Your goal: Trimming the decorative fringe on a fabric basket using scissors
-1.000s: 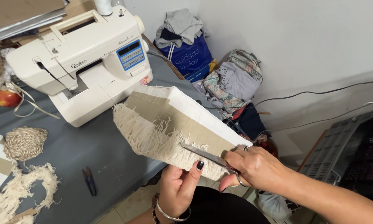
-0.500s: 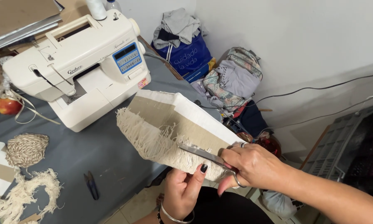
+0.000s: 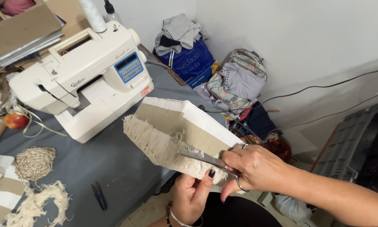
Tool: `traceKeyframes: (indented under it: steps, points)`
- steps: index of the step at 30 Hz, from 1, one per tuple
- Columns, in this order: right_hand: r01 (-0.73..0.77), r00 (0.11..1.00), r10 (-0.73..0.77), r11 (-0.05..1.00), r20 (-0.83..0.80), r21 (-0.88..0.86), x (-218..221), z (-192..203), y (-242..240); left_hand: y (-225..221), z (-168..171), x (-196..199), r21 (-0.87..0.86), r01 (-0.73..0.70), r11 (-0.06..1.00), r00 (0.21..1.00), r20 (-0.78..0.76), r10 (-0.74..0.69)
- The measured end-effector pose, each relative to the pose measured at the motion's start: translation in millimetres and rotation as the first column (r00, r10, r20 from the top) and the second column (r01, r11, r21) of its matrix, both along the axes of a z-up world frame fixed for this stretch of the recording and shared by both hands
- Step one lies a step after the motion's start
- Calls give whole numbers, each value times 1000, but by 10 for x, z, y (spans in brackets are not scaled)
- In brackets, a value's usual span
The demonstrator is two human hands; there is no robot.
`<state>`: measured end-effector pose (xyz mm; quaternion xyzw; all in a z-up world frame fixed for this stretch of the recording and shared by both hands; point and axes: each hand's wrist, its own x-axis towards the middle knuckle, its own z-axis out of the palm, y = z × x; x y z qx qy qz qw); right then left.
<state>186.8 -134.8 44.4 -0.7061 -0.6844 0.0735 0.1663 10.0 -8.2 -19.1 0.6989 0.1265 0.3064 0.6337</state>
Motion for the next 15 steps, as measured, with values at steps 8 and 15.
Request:
traceKeyframes:
  steps: [8,15]
  points:
    - [8,999,-8,1000,-40,7,45,-88,-4,-8,-62,16,-72,18,997,999,-32,-20]
    - [-17,1000,18,999,-23,43,39,-89,94,-54,-151,21,-53,-1,999,999,-55,-2]
